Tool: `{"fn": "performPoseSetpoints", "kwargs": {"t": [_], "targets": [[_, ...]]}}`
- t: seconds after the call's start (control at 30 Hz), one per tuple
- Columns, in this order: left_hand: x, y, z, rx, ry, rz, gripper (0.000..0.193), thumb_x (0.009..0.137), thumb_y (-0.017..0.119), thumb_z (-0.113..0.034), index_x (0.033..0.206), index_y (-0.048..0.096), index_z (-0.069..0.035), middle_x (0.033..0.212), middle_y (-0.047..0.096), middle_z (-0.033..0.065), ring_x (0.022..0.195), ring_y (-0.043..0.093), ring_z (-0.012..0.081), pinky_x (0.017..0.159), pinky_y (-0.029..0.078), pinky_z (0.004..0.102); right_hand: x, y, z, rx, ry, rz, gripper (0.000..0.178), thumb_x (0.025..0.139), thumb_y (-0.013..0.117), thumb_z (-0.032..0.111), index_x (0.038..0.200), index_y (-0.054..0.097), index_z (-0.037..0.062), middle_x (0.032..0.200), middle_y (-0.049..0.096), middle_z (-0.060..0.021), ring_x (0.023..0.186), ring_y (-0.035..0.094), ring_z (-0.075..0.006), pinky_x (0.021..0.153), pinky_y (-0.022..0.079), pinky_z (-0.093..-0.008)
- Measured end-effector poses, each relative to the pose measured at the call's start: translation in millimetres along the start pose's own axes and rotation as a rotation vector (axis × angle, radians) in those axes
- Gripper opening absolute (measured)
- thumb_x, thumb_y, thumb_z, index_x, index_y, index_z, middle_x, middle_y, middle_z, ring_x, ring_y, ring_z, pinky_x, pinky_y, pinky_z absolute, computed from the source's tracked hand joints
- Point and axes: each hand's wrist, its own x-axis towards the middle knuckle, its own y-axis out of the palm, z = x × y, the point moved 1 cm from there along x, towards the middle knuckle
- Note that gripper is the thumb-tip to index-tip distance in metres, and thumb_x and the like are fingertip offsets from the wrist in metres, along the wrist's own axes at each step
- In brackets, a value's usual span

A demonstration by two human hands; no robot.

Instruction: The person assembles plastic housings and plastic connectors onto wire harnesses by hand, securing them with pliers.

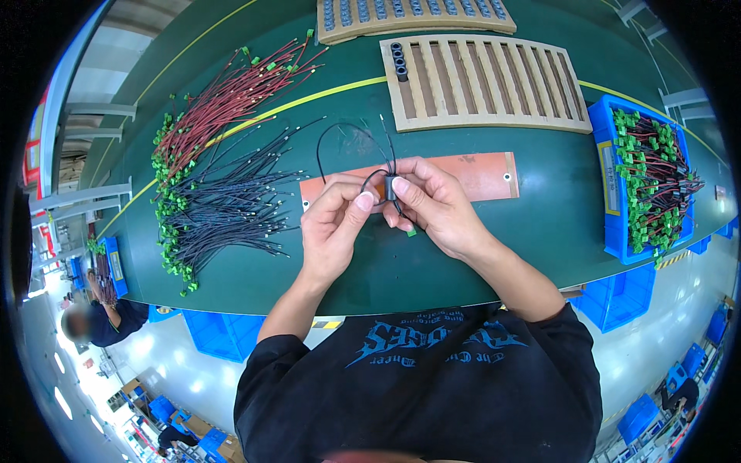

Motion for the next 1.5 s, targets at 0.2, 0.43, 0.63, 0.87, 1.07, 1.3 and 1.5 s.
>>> {"fn": "performPoseSetpoints", "kwargs": {"t": [0.2,0.43,0.63,0.87,1.07,1.3,1.5], "targets": [[-11,9,1,0.186,-0.038,-0.083,0.041,0.083,0.083,-0.017,0.108,0.052,-0.006,0.093,0.062,0.0061,0.08,0.059,0.0162,0.074,0.052,0.0311,4,-1,-3,-0.092,-0.103,-0.184,0.025,0.104,0.055,0.015,0.126,0.054,0.0019,0.113,0.067,-0.0101,0.102,0.065,-0.0162,0.084,0.054,-0.0308],[-21,1,4,0.243,-0.113,0.008,0.022,0.089,0.075,-0.006,0.105,0.061,0.0,0.094,0.071,0.0104,0.078,0.069,0.0167,0.069,0.055,0.0291,1,-4,-5,-0.036,-0.219,-0.303,0.025,0.103,0.057,0.014,0.125,0.056,0.0016,0.118,0.068,-0.0127,0.104,0.068,-0.0207,0.092,0.055,-0.0341],[-16,-30,-16,0.576,0.113,0.011,0.012,0.087,0.07,0.0,0.098,0.066,0.001,0.094,0.073,0.0148,0.082,0.072,0.0303,0.072,0.057,0.0366,3,-15,30,-0.009,-0.394,-0.379,0.029,0.104,0.056,0.014,0.13,0.055,0.0028,0.121,0.066,-0.0153,0.105,0.07,-0.0263,0.092,0.057,-0.0381],[-71,-107,-39,1.073,0.066,-0.234,0.012,0.087,0.067,0.002,0.098,0.063,-0.002,0.095,0.069,0.0143,0.085,0.066,0.0343,0.075,0.054,0.0425,-13,-34,47,0.081,-0.664,-0.407,0.027,0.103,0.057,0.013,0.128,0.057,0.0035,0.122,0.066,-0.0126,0.104,0.069,-0.025,0.088,0.059,-0.0391],[-36,-220,-51,1.461,0.298,-0.479,0.009,0.084,0.069,-0.001,0.089,0.062,-0.004,0.094,0.064,0.011,0.087,0.058,0.0321,0.076,0.048,0.042,-21,-94,71,0.04,-0.737,-0.466,0.027,0.104,0.054,0.015,0.128,0.055,0.0011,0.123,0.061,-0.0124,0.108,0.062,-0.0258,0.095,0.052,-0.039],[0,-337,-99,1.502,0.343,-0.488,0.006,0.088,0.067,-0.008,0.089,0.065,-0.003,0.087,0.064,0.0116,0.087,0.059,0.0323,0.078,0.047,0.0418,-7,-52,64,0.054,-0.554,-0.371,0.023,0.105,0.051,0.013,0.126,0.053,0.0019,0.115,0.059,-0.0121,0.091,0.056,-0.0178,0.084,0.05,-0.0333],[20,-406,-91,1.569,0.273,-0.508,0.01,0.089,0.068,-0.012,0.091,0.066,-0.003,0.085,0.066,0.0125,0.085,0.063,0.0318,0.076,0.05,0.0402,-1,-36,53,0.026,-0.472,-0.287,0.022,0.106,0.047,0.012,0.126,0.051,0.0028,0.109,0.055,-0.0103,0.079,0.048,-0.0125,0.067,0.042,-0.0255]]}}
